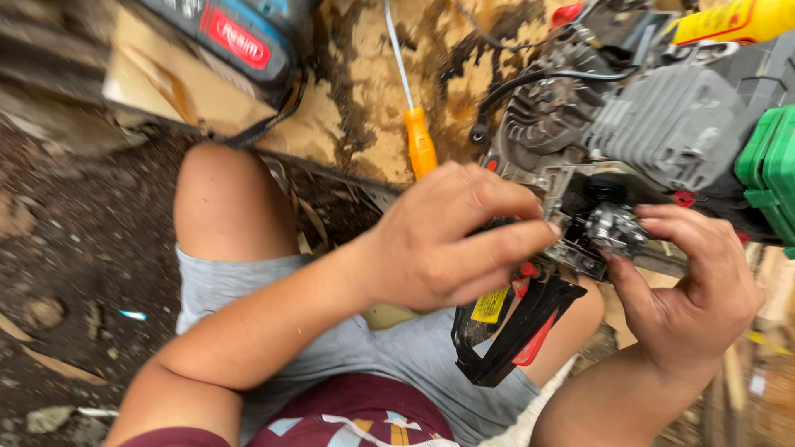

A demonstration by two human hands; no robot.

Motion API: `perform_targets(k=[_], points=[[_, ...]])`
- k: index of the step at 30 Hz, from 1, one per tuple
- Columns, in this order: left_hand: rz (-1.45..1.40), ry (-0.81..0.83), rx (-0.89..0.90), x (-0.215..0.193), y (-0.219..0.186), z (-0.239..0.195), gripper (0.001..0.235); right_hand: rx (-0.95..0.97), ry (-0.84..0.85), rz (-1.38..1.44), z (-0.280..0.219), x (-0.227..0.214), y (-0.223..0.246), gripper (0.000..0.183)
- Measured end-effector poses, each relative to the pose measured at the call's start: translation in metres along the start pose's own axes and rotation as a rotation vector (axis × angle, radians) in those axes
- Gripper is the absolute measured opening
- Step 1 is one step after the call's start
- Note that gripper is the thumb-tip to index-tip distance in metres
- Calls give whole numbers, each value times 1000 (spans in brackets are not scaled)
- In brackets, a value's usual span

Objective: The person is repairing a small engine, likely from a chainsaw, by adjusting and tightening components within the carburetor area. They use their hands to manipulate small parts and occasionally use a screwdriver to secure them.

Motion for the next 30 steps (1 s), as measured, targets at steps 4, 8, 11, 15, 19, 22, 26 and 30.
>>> perform_targets(k=[4,8,11,15,19,22,26,30], points=[[196,122,-103,30,-26,35,41,-17,36,22,20,-4,10,38],[370,211,-220,60,-20,57,34,-53,7,77,31,-9,17,44],[388,266,-274,72,-16,65,36,-51,-23,126,35,-12,12,43],[376,319,-321,78,-18,67,46,-120,-91,177,29,-13,12,43],[406,395,-316,83,-20,75,49,-117,-71,375,29,-12,-2,44],[415,396,-327,86,-21,75,48,-95,-51,461,23,-12,-12,45],[437,398,-352,87,-21,76,46,-89,-73,318,20,-16,-24,48],[419,396,-413,87,-19,79,43,-18,-40,324,22,-7,-34,48]])
Point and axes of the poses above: each hand's wrist, its own z-axis towards the middle knuckle, its own x-axis out of the palm, y = z × x, the point moved 9 cm from there along z, towards the middle knuckle, and after that the axes turned 9 degrees about y, right-handed, at the moved point
